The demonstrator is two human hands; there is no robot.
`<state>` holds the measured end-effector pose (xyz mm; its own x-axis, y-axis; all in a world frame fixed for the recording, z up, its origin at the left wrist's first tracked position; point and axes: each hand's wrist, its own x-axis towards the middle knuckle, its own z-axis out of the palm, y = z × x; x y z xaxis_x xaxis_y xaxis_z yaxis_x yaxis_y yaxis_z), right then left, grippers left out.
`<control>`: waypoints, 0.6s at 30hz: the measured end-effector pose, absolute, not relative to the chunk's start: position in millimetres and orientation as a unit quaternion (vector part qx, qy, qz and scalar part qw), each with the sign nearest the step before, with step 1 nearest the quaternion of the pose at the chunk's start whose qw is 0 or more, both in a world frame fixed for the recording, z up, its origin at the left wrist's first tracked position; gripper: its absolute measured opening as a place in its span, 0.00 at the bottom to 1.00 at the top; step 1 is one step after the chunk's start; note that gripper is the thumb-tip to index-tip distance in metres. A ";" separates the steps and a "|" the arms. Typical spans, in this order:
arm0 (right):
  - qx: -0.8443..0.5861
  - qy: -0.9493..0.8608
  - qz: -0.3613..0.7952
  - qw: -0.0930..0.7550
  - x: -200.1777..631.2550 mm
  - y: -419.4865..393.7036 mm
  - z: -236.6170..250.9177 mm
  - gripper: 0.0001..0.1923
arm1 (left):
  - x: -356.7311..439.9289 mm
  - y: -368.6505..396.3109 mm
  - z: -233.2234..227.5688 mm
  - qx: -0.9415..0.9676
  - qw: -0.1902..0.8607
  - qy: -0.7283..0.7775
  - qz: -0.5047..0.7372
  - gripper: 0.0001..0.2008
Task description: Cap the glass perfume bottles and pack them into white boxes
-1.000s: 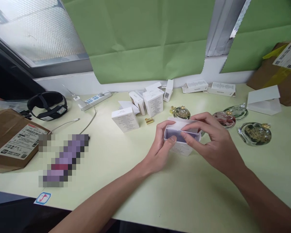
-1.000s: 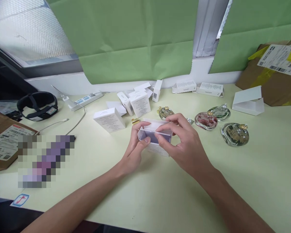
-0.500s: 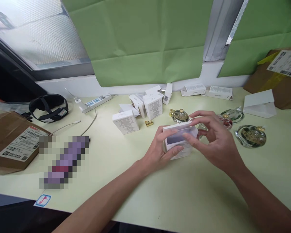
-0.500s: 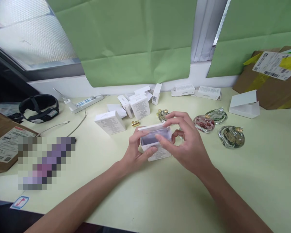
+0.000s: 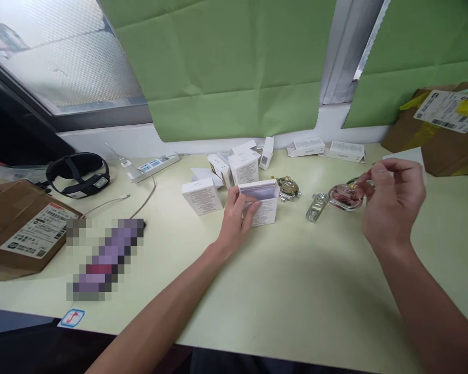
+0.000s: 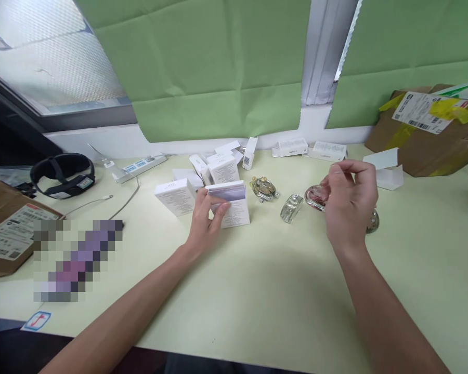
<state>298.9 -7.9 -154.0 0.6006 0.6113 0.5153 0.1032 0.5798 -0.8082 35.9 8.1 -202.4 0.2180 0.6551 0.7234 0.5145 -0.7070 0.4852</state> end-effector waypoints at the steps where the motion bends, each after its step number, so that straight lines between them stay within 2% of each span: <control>1: -0.429 -0.425 0.170 0.779 296.8 -8.8 -155.0 0.06 | 35.2 9.3 -202.4 0.771 0.079 0.390 0.498 0.07; 18: -0.445 -0.460 0.167 0.750 291.2 -8.8 -159.2 0.07 | 26.5 19.3 -205.5 0.803 0.105 0.365 0.460 0.11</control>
<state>291.2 -8.8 -159.2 0.5214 0.6603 0.5405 0.1577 0.5480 -0.8215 26.5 19.3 -205.5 0.3104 0.6829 0.6613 0.4906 -0.7110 0.5038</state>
